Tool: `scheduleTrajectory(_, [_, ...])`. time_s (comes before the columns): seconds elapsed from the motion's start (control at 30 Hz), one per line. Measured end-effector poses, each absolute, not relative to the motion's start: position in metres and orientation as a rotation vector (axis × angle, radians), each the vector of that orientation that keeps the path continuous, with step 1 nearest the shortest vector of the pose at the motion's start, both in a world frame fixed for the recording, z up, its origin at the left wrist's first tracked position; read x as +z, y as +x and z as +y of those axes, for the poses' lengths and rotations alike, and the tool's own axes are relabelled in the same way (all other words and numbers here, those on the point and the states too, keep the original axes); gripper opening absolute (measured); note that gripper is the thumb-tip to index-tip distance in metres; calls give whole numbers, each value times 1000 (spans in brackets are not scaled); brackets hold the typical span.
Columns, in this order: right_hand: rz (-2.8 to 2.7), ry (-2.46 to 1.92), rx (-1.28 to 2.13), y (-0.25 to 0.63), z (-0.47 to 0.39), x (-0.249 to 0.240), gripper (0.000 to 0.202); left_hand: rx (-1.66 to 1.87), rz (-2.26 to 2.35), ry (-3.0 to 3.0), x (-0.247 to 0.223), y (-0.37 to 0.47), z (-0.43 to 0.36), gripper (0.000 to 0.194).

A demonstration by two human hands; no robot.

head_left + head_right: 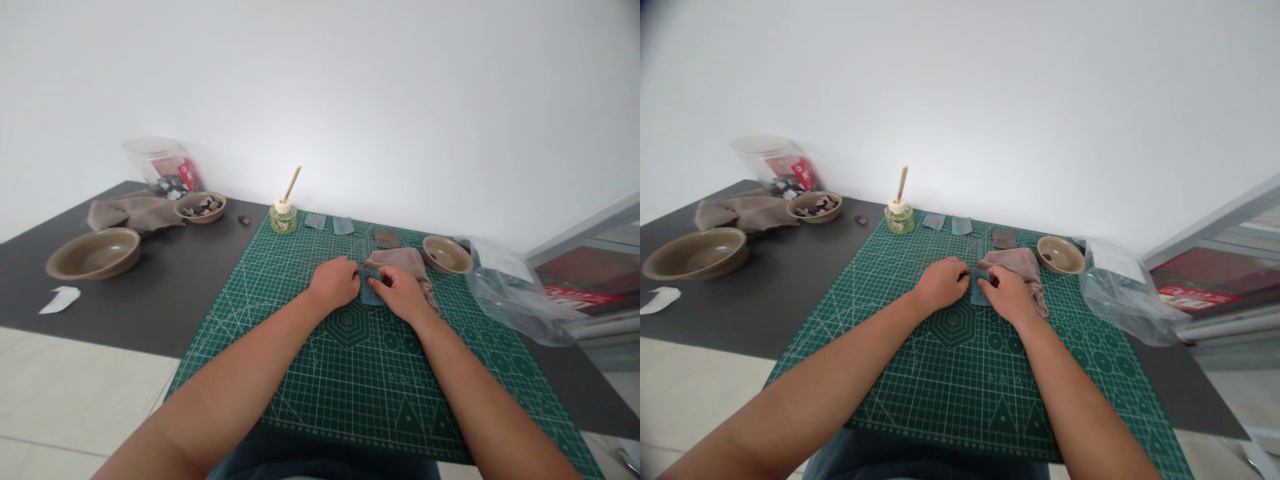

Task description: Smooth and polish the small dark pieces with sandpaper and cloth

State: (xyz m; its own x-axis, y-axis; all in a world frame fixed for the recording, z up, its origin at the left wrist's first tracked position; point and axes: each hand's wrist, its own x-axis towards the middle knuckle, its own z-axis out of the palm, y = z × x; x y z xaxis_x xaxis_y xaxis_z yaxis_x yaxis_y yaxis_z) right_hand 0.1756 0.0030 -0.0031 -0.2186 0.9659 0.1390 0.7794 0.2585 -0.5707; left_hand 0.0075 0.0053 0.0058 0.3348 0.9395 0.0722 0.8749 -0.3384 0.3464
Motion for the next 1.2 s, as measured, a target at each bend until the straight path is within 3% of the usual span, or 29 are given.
scheduleTrajectory(1.2, [-2068, -1587, 539, 176, 4, -4, 23, 455, 1631, 2379, 4, 7, 5, 25])
